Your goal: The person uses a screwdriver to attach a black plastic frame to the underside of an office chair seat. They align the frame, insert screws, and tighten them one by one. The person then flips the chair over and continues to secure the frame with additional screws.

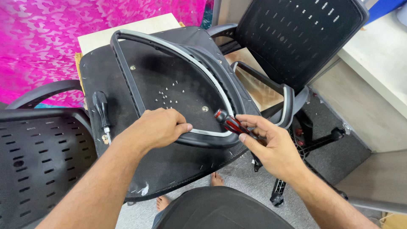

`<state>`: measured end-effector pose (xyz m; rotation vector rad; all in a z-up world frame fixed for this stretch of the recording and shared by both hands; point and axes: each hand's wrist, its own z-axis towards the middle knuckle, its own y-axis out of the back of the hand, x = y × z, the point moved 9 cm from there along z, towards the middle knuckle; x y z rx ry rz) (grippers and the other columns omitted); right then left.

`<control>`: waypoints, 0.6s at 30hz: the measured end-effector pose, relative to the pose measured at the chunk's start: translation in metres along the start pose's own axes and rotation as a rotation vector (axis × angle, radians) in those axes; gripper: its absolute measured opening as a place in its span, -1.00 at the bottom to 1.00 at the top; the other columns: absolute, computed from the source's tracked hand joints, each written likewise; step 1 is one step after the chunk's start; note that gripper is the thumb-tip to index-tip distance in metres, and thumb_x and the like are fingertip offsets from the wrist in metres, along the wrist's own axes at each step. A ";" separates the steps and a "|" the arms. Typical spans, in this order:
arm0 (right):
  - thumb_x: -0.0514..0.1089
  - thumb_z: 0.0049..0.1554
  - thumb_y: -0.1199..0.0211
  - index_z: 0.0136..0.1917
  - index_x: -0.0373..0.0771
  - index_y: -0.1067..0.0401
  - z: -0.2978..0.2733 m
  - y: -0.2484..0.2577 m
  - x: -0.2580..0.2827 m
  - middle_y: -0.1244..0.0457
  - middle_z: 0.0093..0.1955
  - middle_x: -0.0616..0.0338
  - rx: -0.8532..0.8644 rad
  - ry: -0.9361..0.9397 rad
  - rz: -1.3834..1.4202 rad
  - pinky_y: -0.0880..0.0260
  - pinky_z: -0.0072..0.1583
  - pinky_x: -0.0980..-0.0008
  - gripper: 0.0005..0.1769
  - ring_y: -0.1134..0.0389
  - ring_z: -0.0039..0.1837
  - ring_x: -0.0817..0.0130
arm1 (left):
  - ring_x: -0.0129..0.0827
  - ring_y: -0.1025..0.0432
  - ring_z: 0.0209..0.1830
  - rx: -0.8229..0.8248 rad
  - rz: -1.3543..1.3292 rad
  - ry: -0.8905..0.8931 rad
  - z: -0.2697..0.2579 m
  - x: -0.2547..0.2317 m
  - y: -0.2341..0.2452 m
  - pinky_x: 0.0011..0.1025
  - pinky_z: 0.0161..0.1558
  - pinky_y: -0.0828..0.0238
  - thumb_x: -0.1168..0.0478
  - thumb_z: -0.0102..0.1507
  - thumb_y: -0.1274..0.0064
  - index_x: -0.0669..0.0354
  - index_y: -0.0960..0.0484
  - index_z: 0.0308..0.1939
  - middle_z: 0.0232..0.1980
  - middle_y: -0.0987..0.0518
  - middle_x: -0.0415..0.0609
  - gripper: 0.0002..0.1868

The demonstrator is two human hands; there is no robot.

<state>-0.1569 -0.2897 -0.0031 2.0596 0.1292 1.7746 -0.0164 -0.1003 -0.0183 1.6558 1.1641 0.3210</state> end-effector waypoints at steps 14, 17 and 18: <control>-0.20 0.10 -0.30 0.33 0.01 -0.49 0.006 -0.029 0.036 -0.43 0.07 0.19 0.161 0.110 -0.434 -0.40 -0.05 0.40 -0.50 -0.45 -0.08 0.34 | -0.03 -0.60 -0.09 -0.106 -0.184 -0.009 -0.001 0.018 0.004 -0.15 0.05 -0.47 -0.03 0.24 -0.10 0.01 -0.78 -0.11 -0.18 -0.73 0.06 -0.69; -0.20 0.09 -0.30 0.36 0.04 -0.47 0.010 -0.027 0.033 -0.42 0.06 0.23 0.134 0.036 -0.369 -0.39 -0.07 0.39 -0.45 -0.44 -0.10 0.38 | -0.06 -0.56 0.01 -0.205 -0.226 -0.053 -0.004 0.051 0.012 -0.18 0.09 -0.44 0.00 0.27 -0.06 0.05 -0.76 -0.06 -0.08 -0.71 0.05 -0.68; -0.21 0.09 -0.30 0.35 0.00 -0.47 0.011 -0.024 0.039 -0.43 0.04 0.21 0.094 0.086 -0.324 -0.38 -0.05 0.39 -0.47 -0.42 -0.08 0.39 | -0.09 -0.53 0.06 -0.256 -0.246 -0.121 -0.007 0.057 0.016 -0.20 0.11 -0.41 0.03 0.28 -0.04 0.08 -0.75 -0.07 -0.04 -0.70 0.03 -0.69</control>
